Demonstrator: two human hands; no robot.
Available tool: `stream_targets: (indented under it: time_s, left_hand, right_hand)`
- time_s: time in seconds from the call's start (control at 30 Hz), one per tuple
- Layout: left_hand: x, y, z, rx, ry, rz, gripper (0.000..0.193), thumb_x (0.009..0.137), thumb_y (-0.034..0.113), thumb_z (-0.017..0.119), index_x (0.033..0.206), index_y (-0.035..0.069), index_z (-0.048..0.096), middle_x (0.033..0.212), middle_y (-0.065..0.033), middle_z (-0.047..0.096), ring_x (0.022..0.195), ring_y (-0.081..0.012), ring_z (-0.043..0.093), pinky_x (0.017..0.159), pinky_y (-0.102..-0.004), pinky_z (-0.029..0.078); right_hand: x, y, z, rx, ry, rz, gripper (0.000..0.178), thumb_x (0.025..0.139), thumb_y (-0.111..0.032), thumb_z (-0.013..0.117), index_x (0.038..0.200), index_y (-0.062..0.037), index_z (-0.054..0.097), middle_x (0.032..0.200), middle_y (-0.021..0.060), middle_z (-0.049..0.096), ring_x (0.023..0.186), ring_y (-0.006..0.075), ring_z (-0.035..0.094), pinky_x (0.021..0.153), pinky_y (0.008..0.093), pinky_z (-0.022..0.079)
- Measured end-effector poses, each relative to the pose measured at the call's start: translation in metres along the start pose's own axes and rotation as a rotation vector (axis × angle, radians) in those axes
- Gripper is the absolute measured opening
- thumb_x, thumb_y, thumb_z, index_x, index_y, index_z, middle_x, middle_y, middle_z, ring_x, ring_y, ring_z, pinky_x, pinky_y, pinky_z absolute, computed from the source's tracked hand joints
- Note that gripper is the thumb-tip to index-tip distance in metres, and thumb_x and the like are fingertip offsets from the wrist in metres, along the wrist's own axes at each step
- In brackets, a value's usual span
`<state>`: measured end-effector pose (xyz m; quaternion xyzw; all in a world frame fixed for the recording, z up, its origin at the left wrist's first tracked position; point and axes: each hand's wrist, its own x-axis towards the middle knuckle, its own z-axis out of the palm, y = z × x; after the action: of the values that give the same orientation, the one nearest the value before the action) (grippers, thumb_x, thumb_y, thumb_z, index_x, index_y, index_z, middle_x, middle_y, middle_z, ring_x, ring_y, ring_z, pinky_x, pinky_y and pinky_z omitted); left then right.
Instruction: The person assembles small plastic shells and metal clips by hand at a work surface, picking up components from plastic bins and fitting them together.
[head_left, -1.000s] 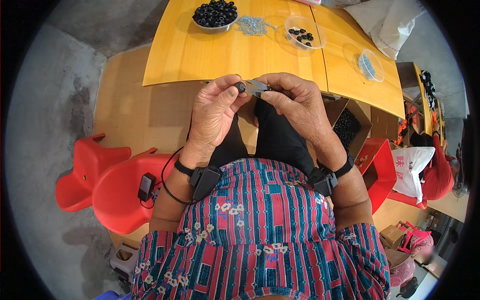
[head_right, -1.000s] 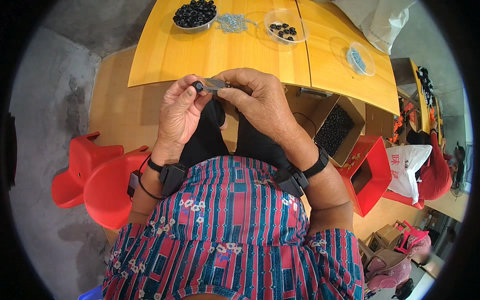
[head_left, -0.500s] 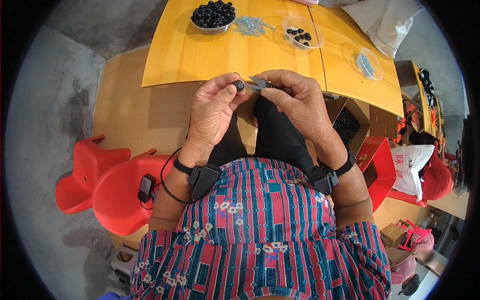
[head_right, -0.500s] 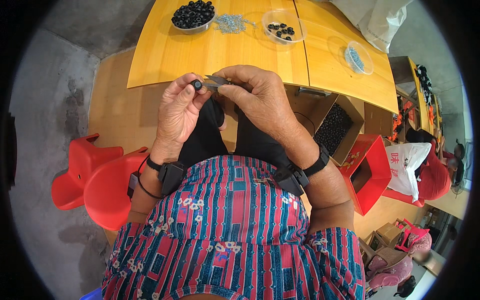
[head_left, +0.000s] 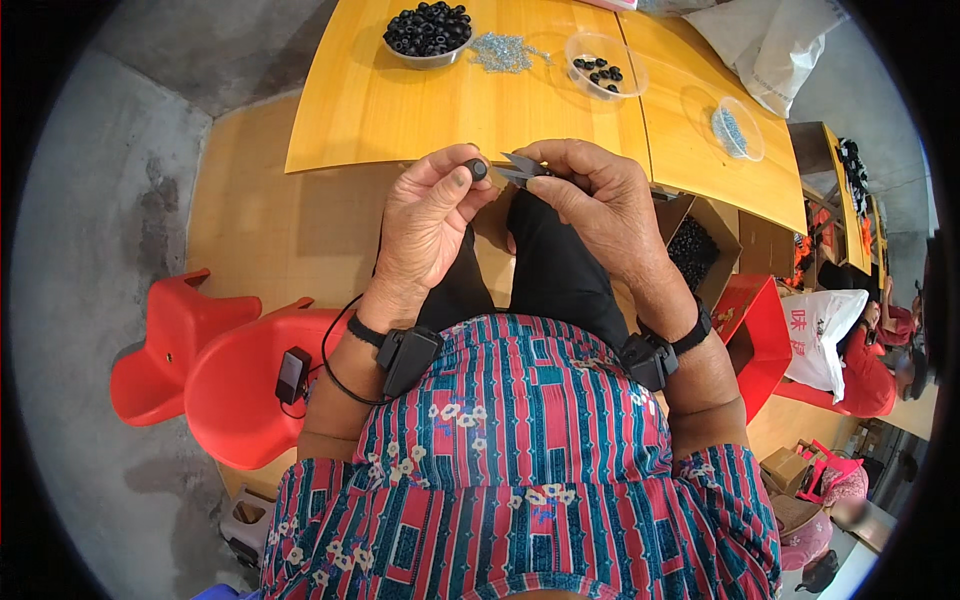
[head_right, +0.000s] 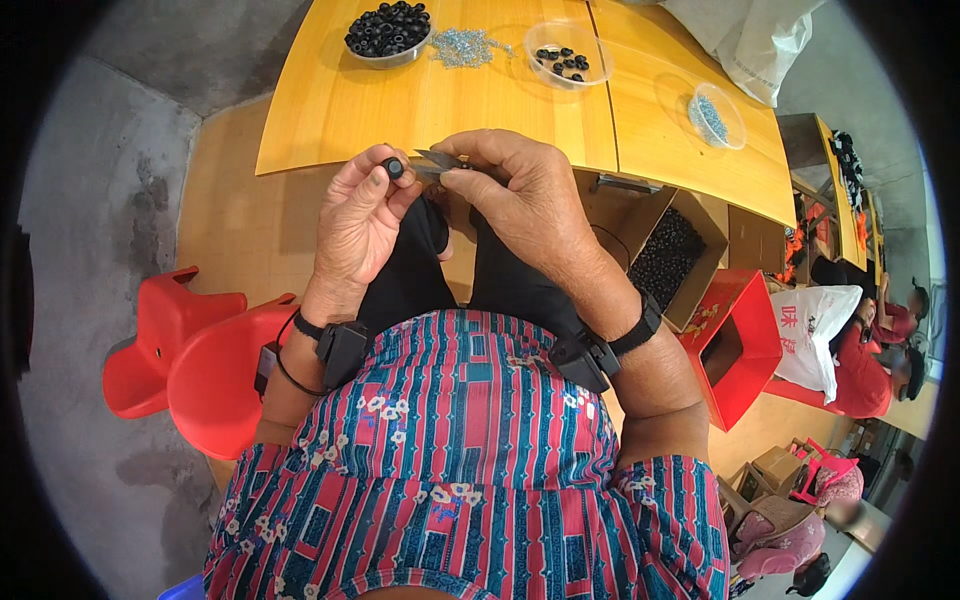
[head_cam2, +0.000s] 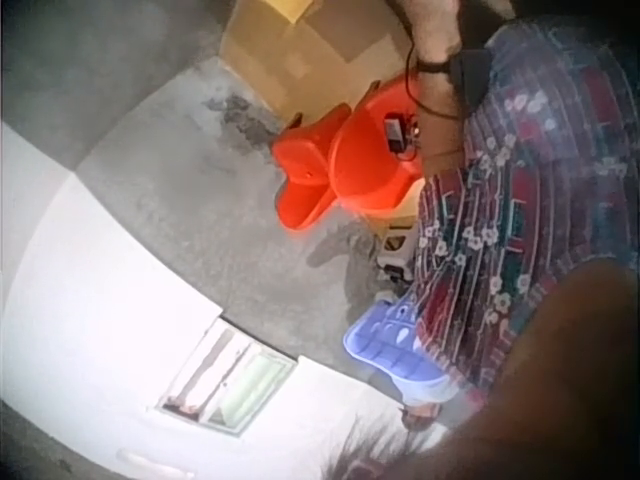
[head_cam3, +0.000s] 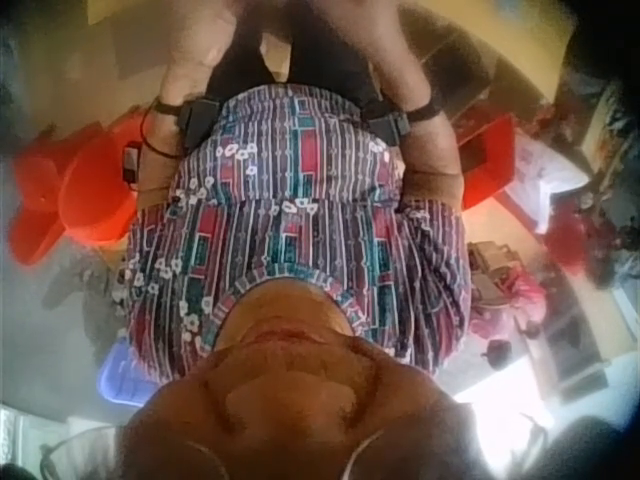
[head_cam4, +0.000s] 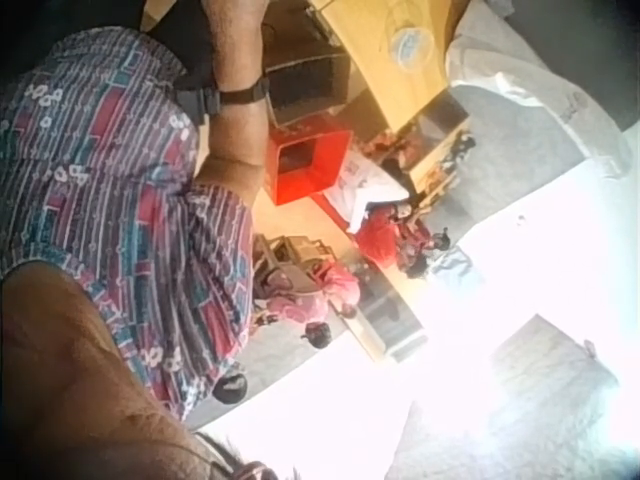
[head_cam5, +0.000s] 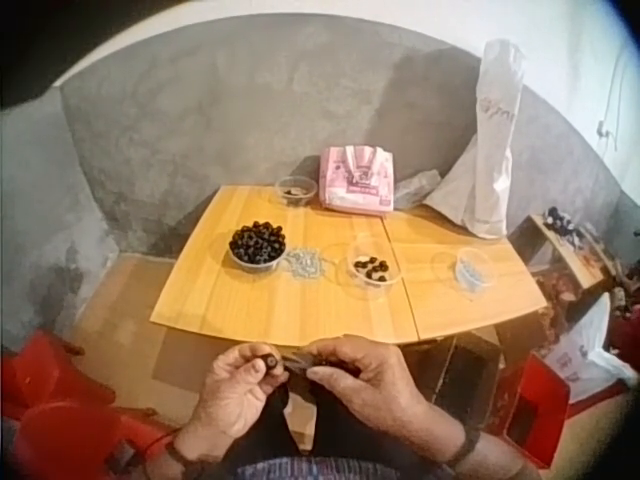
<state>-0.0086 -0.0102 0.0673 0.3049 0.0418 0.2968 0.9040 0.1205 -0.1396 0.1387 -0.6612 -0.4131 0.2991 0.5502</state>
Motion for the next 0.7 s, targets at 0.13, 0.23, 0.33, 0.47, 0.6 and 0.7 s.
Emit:
stream_targets:
  time_s: [0.13,0.23,0.33,0.47,0.6,0.7]
  left_hand:
    - [0.0,0.001,0.003,0.002,0.004,-0.001,0.02,0.088,0.004,0.058,0.106,-0.002,0.059,0.096,-0.0092,0.063,0.087,-0.0157,0.063,0.082,-0.0292,0.053]
    - [0.0,0.001,0.003,0.002,0.003,0.001,0.019,0.088,0.004,0.058,0.106,-0.002,0.059,0.096,-0.0093,0.063,0.087,-0.0158,0.063,0.082,-0.0293,0.053]
    - [0.001,0.0,0.001,0.003,0.004,-0.004,0.019,0.088,0.003,0.058,0.106,-0.002,0.059,0.097,-0.0096,0.063,0.087,-0.0159,0.063,0.083,-0.0294,0.053]
    - [0.0,0.001,0.001,0.043,0.007,0.001,0.019,0.088,0.004,0.058,0.107,-0.002,0.059,0.096,-0.0099,0.064,0.087,-0.016,0.063,0.082,-0.0291,0.053]
    - [0.0,0.002,-0.001,0.142,0.025,0.008,0.02,0.088,0.004,0.058,0.107,-0.002,0.06,0.096,-0.0101,0.064,0.086,-0.016,0.063,0.08,-0.0287,0.054]
    - [0.0,0.003,-0.002,0.178,0.038,-0.014,0.019,0.088,0.004,0.059,0.106,-0.002,0.06,0.096,-0.0103,0.064,0.085,-0.0162,0.063,0.08,-0.0292,0.054]
  right_hand:
    - [0.001,-0.002,0.0,-0.04,-0.01,-0.048,0.018,0.085,-0.003,0.059,0.101,0.0048,0.062,0.081,0.007,0.067,0.07,0.0103,0.062,0.063,0.0229,0.05]
    - [0.002,-0.002,0.0,-0.062,-0.004,-0.064,0.018,0.085,-0.004,0.059,0.101,0.0045,0.062,0.081,0.007,0.067,0.07,0.0103,0.062,0.063,0.0229,0.05]
    - [0.002,0.004,0.001,-0.105,0.025,-0.113,0.022,0.083,-0.005,0.063,0.105,-0.0006,0.063,0.076,-0.0013,0.061,0.059,0.0024,0.044,0.05,0.0169,0.035]
    - [0.0,-0.006,0.0,-0.015,-0.024,0.017,0.022,0.083,-0.004,0.063,0.105,0.0,0.063,0.078,-0.0001,0.062,0.063,0.0039,0.05,0.055,0.0177,0.041]
    - [0.001,0.0,-0.001,-0.189,0.018,-0.106,0.022,0.082,-0.002,0.063,0.104,0.001,0.063,0.082,0.0023,0.065,0.074,0.0077,0.057,0.068,0.0205,0.047]
    - [0.001,0.001,-0.001,-0.273,0.027,-0.131,0.022,0.082,-0.001,0.063,0.104,0.0016,0.062,0.083,0.0029,0.065,0.077,0.0086,0.059,0.071,0.0213,0.048]
